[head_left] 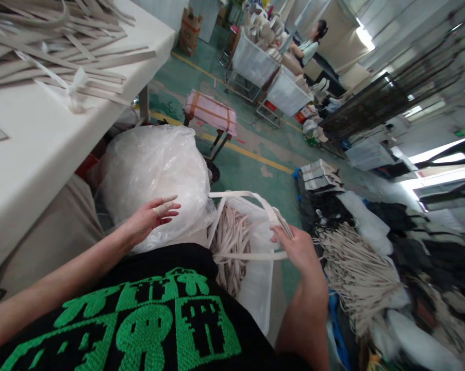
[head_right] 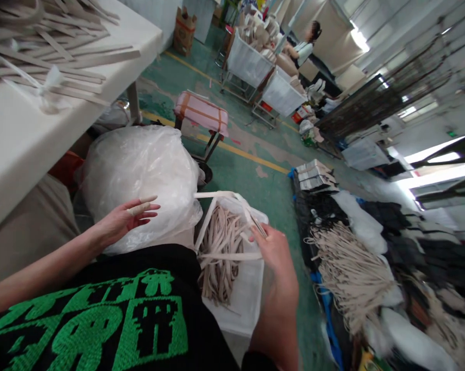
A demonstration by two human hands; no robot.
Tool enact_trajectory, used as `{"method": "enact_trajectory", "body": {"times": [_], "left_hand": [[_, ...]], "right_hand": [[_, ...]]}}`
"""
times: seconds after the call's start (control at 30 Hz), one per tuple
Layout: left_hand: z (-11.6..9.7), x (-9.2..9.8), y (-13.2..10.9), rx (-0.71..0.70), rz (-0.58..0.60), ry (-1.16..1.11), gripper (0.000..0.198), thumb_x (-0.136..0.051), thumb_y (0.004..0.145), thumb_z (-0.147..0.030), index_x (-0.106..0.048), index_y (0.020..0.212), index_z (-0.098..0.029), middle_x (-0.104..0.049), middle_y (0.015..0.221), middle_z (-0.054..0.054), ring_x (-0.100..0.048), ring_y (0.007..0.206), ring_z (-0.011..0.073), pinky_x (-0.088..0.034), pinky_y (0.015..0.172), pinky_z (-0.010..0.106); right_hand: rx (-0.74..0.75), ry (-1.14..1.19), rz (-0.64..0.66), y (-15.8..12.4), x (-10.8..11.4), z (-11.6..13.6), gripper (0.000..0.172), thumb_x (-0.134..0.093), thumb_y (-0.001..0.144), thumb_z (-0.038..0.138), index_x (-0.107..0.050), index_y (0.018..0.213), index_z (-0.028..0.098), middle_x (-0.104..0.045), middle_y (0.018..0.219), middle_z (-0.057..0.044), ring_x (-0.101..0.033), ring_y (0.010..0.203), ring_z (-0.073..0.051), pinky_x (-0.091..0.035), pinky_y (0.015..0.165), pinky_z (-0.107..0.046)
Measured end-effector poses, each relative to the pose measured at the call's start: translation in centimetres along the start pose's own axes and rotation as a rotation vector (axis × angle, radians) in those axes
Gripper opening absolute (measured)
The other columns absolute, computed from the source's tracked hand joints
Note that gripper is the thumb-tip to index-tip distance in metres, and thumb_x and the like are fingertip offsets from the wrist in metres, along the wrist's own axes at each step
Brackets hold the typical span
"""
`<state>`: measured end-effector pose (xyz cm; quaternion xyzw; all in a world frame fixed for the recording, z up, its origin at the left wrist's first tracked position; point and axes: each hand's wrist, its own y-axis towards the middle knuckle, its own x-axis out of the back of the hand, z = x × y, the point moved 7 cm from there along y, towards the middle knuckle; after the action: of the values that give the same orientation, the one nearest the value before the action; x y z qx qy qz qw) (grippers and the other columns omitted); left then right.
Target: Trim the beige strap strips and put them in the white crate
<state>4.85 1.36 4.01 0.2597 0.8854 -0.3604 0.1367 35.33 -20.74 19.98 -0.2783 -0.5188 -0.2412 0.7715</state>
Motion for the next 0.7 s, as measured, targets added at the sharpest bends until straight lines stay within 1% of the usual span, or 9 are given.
{"method": "enact_trajectory", "body": {"times": [0.07,0.1,0.17,0.23,0.3,0.43,0.5,0.6,0.7], "left_hand": [[0.7,0.4,0.2,0.021,-0.01,0.009,0.044,-0.082,0.069,-0.033,-0.072,0.11,-0.021,-0.073,0.112,0.013,-0.07,0.088,0.0199,-0.052,0.071,0.026],[0.9,0.6,0.2,0.025,-0.011,0.017,0.044,-0.082,0.069,-0.033,-0.073,0.11,-0.021,-0.073,0.111,0.013,-0.07,0.089,0.0202,-0.052,0.07,0.026],[1.1,0.6,0.2,0.027,-0.01,0.028,0.044,-0.083,0.067,-0.034,-0.073,0.108,-0.021,-0.073,0.111,0.014,-0.07,0.089,0.021,-0.052,0.069,0.026],[1.2,0.5,0.1,0.029,-0.004,0.033,0.045,-0.084,0.066,-0.035,-0.073,0.107,-0.02,-0.073,0.111,0.014,-0.07,0.089,0.0214,-0.052,0.069,0.026],[1.5,0.4,0.0,0.035,0.009,0.041,0.045,-0.084,0.066,-0.036,-0.073,0.107,-0.02,-0.073,0.112,0.014,-0.07,0.09,0.0212,-0.052,0.071,0.026],[2.2,0.5,-0.2,0.062,0.022,0.075,0.052,-0.085,0.063,-0.042,-0.072,0.109,-0.02,-0.072,0.113,0.014,-0.069,0.089,0.0211,-0.051,0.072,0.027],[2.4,0.7,-0.3,0.074,0.021,0.109,0.058,-0.085,0.061,-0.047,-0.071,0.111,-0.019,-0.072,0.114,0.015,-0.069,0.09,0.0217,-0.05,0.073,0.028],[2.6,0.8,-0.4,0.068,0.022,0.183,0.065,-0.082,0.061,-0.053,-0.069,0.116,-0.019,-0.071,0.116,0.014,-0.068,0.095,0.023,-0.05,0.079,0.031],[2.4,0.1,-0.5,0.041,0.059,0.262,0.066,-0.079,0.064,-0.054,-0.067,0.12,-0.02,-0.071,0.117,0.013,-0.065,0.103,0.0255,-0.048,0.086,0.035]], "right_hand": [[-0.11,-0.109,-0.048,-1.1,2.2,-3.3,0.045,-0.048,0.087,0.056,-0.072,0.072,0.021,-0.068,0.062,-0.005,-0.058,0.056,-0.02,-0.038,0.057,-0.03],[-0.157,-0.155,-0.062,-1.5,2.8,-4.7,0.044,-0.048,0.088,0.055,-0.072,0.073,0.021,-0.069,0.063,-0.005,-0.059,0.058,-0.021,-0.038,0.058,-0.03],[-0.23,-0.227,-0.062,-1.7,2.9,-6.8,0.041,-0.046,0.09,0.052,-0.073,0.079,0.022,-0.071,0.07,-0.006,-0.062,0.065,-0.022,-0.039,0.062,-0.031],[-0.282,-0.273,0.0,-1.2,1.0,-8.1,0.038,-0.044,0.093,0.046,-0.072,0.086,0.021,-0.074,0.08,-0.008,-0.064,0.075,-0.023,-0.039,0.066,-0.031],[-0.312,-0.272,0.107,-0.3,-2.8,-8.4,0.034,-0.044,0.095,0.038,-0.072,0.092,0.018,-0.075,0.089,-0.011,-0.066,0.086,-0.024,-0.04,0.071,-0.03],[-0.309,-0.2,0.273,0.8,-11.5,-7.2,0.026,-0.052,0.091,0.026,-0.073,0.089,0.011,-0.074,0.096,-0.019,-0.068,0.093,-0.026,-0.043,0.074,-0.03],[-0.278,-0.135,0.324,0.8,-14.8,-6.0,0.027,-0.052,0.092,0.026,-0.074,0.092,0.01,-0.073,0.1,-0.02,-0.067,0.096,-0.026,-0.045,0.076,-0.029],[-0.21,0.012,0.385,0.8,-17.1,-3.3,0.034,-0.045,0.096,0.031,-0.072,0.103,0.01,-0.074,0.101,-0.015,-0.068,0.093,-0.023,-0.049,0.074,-0.027],[-0.104,0.19,0.471,1.1,-17.2,1.0,0.038,-0.043,0.098,0.039,-0.067,0.116,0.016,-0.075,0.094,-0.008,-0.069,0.08,-0.019,-0.052,0.062,-0.023]]}}
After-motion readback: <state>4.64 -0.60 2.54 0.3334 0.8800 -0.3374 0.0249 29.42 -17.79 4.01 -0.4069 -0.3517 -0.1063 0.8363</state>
